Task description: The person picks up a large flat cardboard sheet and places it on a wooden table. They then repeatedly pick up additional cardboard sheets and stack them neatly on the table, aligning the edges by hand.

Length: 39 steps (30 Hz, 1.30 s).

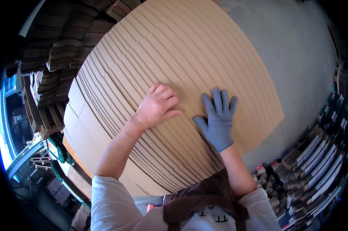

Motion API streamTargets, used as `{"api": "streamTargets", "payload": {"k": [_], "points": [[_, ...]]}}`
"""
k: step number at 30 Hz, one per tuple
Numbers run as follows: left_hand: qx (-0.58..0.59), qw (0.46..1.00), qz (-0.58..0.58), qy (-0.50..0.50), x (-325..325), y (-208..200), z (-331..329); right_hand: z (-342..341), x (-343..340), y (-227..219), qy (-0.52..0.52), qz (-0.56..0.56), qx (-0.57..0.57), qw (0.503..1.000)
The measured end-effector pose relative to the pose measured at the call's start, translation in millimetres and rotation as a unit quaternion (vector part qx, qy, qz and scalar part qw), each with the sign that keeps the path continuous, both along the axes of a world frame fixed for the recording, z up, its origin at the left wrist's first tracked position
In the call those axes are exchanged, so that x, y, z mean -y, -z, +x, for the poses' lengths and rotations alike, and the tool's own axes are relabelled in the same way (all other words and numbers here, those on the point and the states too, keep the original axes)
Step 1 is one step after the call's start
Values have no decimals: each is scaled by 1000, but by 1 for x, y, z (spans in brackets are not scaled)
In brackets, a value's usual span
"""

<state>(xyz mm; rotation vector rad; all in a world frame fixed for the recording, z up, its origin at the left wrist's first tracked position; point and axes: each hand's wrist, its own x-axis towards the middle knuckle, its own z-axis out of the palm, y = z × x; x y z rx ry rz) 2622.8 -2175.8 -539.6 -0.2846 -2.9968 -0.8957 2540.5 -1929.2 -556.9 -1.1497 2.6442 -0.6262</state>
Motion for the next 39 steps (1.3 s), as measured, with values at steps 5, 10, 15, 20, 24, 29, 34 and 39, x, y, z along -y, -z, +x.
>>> {"api": "streamTargets", "payload": {"k": [5, 10, 15, 20, 24, 29, 34, 39], "points": [[-2, 1000, -4, 5, 1, 3, 1, 3, 4, -5, 5, 2, 8, 1000], [-28, 999, -26, 1, -1, -2, 0, 22, 9, -1, 12, 0, -5, 1000], [-55, 997, -56, 2, -9, 0, 12, 22, 9, 2, 9, 11, -14, 1000], [-32, 999, -23, -10, -6, 2, 14, 22, 10, 2, 6, 14, -15, 1000], [-28, 999, -17, -10, -6, 2, 14, 22, 9, 3, 4, 15, -14, 1000], [-23, 1000, -10, -12, -6, 1, 15, 20, 6, 6, 2, 9, -13, 1000], [-23, 1000, -6, -13, -5, 1, 15, 19, 7, 6, 2, 10, -9, 1000], [-24, 1000, -8, -15, -4, 2, 16, 19, 7, 7, 4, 9, -6, 1000]]}}
